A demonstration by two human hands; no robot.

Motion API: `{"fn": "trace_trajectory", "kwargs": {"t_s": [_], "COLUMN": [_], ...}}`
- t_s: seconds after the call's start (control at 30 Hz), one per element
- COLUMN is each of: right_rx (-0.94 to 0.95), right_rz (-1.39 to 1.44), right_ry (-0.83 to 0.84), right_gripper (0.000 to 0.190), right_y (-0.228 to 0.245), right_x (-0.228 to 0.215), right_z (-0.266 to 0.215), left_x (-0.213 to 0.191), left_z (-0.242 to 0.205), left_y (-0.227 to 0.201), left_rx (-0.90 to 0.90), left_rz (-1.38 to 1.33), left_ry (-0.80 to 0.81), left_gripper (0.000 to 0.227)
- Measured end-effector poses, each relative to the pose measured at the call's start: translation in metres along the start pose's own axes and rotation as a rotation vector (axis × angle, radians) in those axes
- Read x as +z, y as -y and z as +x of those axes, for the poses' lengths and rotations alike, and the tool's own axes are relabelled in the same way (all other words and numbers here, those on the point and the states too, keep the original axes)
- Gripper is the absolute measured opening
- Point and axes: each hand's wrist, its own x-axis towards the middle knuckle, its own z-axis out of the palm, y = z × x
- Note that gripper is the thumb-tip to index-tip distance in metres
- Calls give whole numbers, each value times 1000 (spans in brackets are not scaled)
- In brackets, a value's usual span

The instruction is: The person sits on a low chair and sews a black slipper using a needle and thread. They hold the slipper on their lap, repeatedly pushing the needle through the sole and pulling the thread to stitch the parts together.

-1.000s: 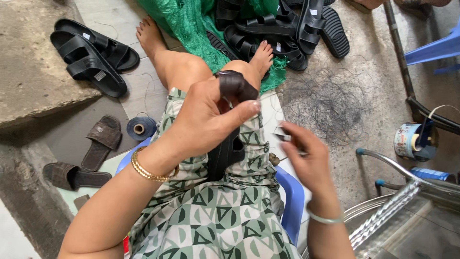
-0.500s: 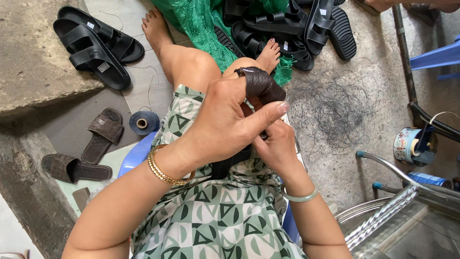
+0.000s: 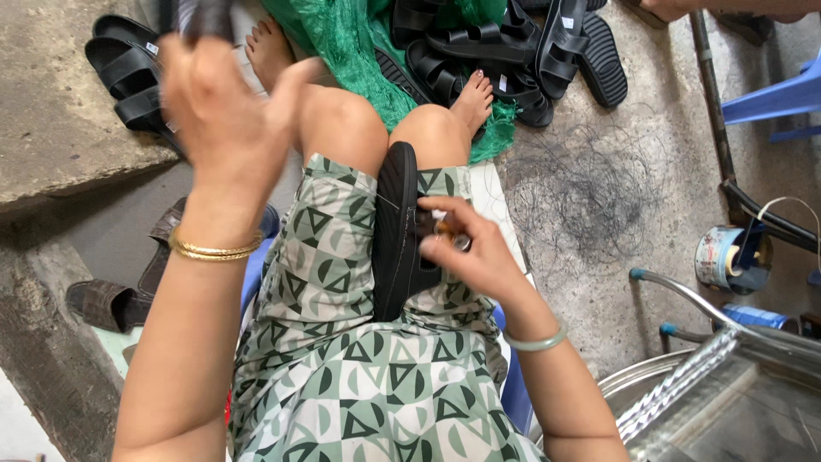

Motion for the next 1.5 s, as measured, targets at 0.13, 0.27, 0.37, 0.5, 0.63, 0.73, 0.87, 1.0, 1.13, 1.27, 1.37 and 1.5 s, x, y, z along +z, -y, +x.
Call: {"fn": "trace_trajectory", "kwargs": {"t_s": [0.13,0.27,0.37,0.5,0.63,0.73,0.87,1.0,1.13,1.27,1.37,1.5], "right_rx": [-4,-74,-58,5,-27,-94,-232,-268,-305,-224,-163,-130], "right_rz": [117,210,253,179,-247,-555,-795,-922,-1025,-1076,-1058,-948], "right_ry": [-39,-112,-155,-291,-391,-438,-434,-408,-390,-328,-273,-196], "right_gripper": [36,23,16,15,33,28,23,16,9,10,10,11], "right_y": [-19,-43,-65,-55,-26,-10,4,9,17,22,29,19], "right_x": [5,-6,-30,-64,-81,-71,-66,-64,-68,-69,-71,-78], "right_z": [0,-10,-36,-70,-91,-92,-83,-77,-76,-74,-69,-66], "left_x": [6,32,42,73,86,86,90,90,92,92,97,96], "left_z": [-47,-83,-89,-106,-117,-116,-121,-119,-121,-122,-126,-119], "left_y": [15,-21,-46,-56,-51,-64,-69,-76,-77,-78,-77,-82], "left_rx": [69,120,31,-154,-251,-288,-288,-285,-270,-263,-252,-297], "left_rz": [265,-226,-424,-640,-519,-493,-461,-496,-494,-467,-433,-481], "left_ry": [188,424,535,577,591,581,547,528,534,544,517,480], "left_gripper": [35,15,13,9,11,14,14,16,17,18,18,19]}}
